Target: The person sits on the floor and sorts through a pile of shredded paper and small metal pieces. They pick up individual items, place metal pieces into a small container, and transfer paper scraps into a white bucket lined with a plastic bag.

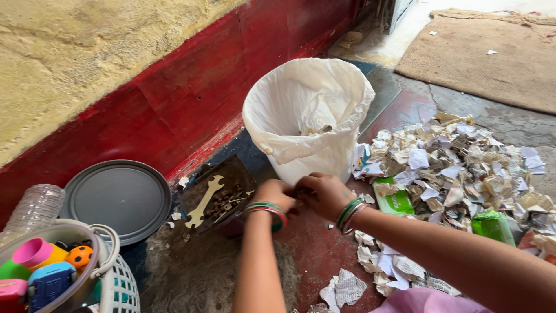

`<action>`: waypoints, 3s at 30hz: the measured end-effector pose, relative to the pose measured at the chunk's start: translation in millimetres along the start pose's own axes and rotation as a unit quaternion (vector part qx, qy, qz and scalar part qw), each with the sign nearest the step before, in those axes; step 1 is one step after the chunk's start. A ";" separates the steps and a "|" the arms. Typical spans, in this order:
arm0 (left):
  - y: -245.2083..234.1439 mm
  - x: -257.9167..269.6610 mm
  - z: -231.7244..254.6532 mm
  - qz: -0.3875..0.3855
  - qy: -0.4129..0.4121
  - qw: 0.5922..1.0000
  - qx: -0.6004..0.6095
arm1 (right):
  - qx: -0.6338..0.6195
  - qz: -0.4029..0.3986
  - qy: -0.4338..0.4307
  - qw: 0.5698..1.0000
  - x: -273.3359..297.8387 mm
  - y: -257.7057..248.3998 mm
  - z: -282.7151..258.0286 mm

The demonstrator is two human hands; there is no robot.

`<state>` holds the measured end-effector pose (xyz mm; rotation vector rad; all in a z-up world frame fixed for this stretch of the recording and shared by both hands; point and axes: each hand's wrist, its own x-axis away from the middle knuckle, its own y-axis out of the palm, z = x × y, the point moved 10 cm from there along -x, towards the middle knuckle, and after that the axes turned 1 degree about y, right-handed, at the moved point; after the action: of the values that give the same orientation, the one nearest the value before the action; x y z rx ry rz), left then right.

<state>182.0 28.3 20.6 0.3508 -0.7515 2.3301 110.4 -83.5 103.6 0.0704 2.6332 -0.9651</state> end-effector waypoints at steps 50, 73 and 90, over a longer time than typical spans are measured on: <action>98.3 -23.0 -4.3 0.077 0.012 0.960 -0.270 | 0.139 -0.058 0.079 0.985 68.3 -54.4 141.4; 122.5 -46.8 103.2 0.100 0.173 0.955 -0.222 | -0.163 -0.316 0.343 0.869 59.6 -76.7 193.9; -86.7 17.2 225.2 0.333 0.260 0.904 -0.061 | -0.129 -0.020 0.139 0.982 -138.9 -157.2 32.7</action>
<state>237.7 -44.1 244.6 -0.6761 -0.8165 2.7809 225.9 -215.7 223.1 0.0958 3.0044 -0.6559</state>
